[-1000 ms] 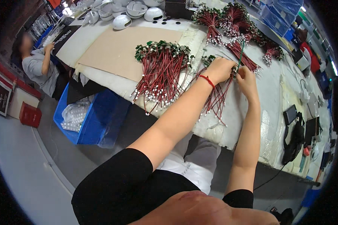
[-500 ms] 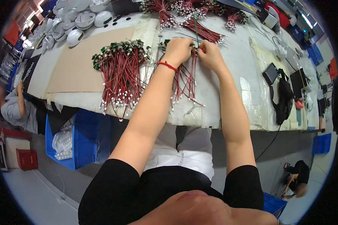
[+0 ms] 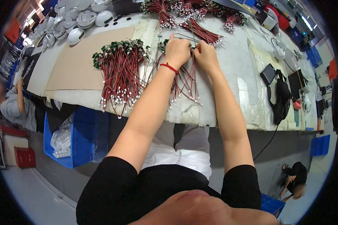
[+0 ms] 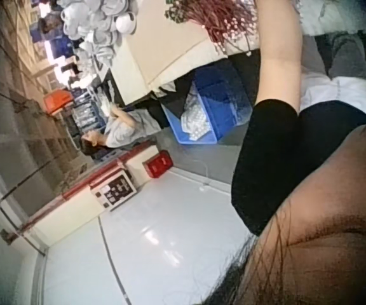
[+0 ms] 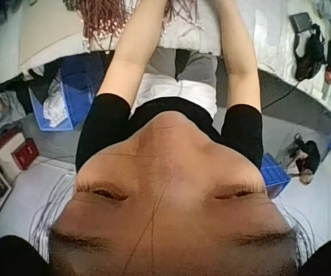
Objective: The person gathers bundles of red-wired decorative light strands with white tips and green circuit boards, aligns them, and secures them with green zip ties. The person repeatedly picks up bundles, wraps the ties, and places the finished bundles on the table.
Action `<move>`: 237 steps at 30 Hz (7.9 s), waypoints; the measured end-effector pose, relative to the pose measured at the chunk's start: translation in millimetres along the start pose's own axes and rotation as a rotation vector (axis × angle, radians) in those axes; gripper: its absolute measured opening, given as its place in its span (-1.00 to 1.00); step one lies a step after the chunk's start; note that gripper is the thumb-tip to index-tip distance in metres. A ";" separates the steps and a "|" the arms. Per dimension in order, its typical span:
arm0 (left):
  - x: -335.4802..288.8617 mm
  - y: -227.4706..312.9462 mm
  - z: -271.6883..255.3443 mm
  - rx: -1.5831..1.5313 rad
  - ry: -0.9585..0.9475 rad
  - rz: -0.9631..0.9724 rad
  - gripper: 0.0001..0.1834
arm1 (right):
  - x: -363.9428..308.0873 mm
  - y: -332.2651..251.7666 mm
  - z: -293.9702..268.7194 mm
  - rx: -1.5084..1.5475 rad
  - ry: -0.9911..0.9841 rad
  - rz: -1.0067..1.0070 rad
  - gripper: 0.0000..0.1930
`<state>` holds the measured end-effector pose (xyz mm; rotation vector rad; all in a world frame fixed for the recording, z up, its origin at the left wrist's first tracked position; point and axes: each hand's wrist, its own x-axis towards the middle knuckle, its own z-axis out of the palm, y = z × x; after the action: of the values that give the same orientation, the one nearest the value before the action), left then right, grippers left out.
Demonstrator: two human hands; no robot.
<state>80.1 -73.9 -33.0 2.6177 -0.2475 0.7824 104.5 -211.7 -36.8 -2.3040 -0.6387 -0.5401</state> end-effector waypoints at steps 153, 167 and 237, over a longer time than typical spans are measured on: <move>-111.5 -52.8 -161.5 0.059 -0.176 -0.873 0.48 | -20.1 -60.8 -7.4 0.822 -0.546 0.244 -0.91; -92.7 -5.7 -143.0 0.385 -0.350 -0.959 0.45 | -20.7 -63.0 -7.0 0.752 -0.480 0.151 -0.89; -145.6 -72.4 -165.4 0.356 -0.143 -0.439 -0.67 | -16.7 -32.9 -6.1 0.312 -0.344 -0.027 -0.85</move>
<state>-101.2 69.1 -10.8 2.9000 0.4576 0.5219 71.1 -199.5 -25.2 -2.1049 -0.8516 -0.0443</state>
